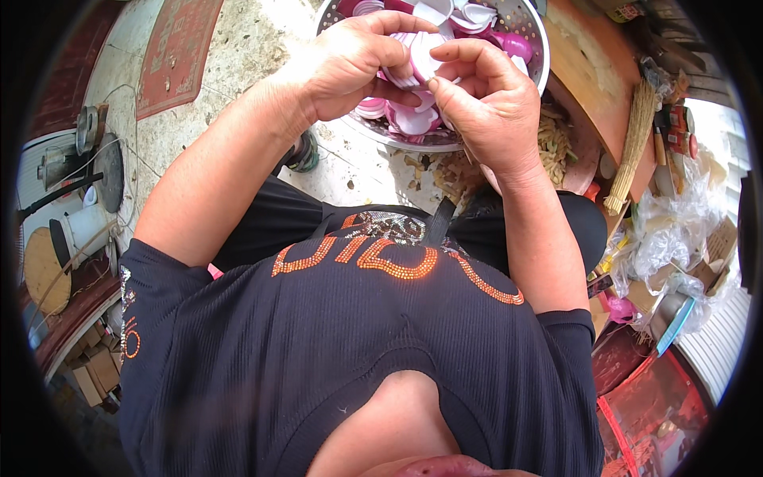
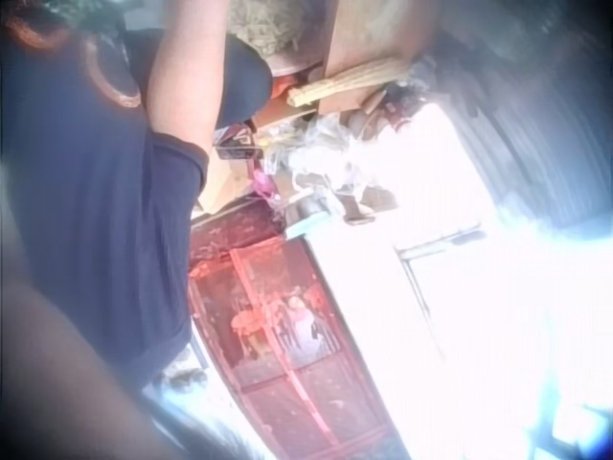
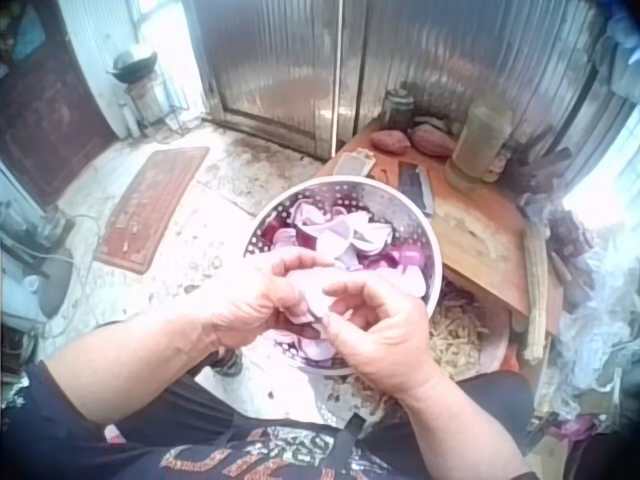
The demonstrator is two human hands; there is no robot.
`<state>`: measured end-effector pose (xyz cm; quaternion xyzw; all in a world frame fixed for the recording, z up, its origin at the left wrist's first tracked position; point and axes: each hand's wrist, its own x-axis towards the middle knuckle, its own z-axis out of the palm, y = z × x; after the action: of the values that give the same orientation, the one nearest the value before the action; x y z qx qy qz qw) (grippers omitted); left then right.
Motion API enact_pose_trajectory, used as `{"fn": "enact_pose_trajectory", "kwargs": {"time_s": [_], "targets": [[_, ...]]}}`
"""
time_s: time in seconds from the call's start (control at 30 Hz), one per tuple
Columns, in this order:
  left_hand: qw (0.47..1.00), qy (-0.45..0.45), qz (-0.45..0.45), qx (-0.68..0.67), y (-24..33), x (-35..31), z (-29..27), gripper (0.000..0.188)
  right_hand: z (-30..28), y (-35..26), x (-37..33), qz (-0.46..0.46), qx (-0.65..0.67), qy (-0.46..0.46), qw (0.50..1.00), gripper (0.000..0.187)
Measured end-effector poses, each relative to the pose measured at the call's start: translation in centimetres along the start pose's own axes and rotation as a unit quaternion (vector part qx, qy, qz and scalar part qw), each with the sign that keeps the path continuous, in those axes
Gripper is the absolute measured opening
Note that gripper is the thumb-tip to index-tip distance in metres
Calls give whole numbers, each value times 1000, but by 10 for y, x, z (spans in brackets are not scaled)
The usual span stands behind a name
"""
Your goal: The person sits on the floor and slices red onions into thin rings using a small knife. They separate the onion layers by hand and place the slices into a metal colander.
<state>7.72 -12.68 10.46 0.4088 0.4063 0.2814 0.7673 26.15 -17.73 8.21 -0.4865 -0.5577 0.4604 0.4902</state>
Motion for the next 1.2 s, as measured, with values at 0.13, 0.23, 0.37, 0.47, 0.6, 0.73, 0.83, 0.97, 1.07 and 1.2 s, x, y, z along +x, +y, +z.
{"fn": "enact_pose_trajectory", "kwargs": {"time_s": [0.13,0.23,0.37,0.47,0.6,0.73,0.83,0.97,1.07,1.2], "targets": [[1000,-22,19,-12,-7,6,-13,53,0,-1,0,7,-27,-10,1000,26],[998,-40,32,-33,-6,6,-12,51,1,-2,0,14,-28,2,1000,26],[997,-41,59,-17,-6,5,-10,48,0,-2,0,5,-38,10,999,25],[998,-31,61,10,-8,7,-12,46,0,-2,0,-12,-49,11,999,24],[998,-13,60,-16,-12,9,-17,46,5,4,1,-33,5,39,999,24],[970,23,229,71,-14,10,-7,50,4,10,7,-39,76,120,989,30],[936,33,314,154,-14,9,-4,52,-1,9,10,50,145,101,983,46],[900,25,354,253,-22,5,1,55,5,7,11,126,265,46,955,62],[869,21,370,327,-23,2,5,58,4,13,12,142,314,23,939,60],[883,22,342,320,-21,3,9,59,3,14,12,145,327,28,933,51]]}}
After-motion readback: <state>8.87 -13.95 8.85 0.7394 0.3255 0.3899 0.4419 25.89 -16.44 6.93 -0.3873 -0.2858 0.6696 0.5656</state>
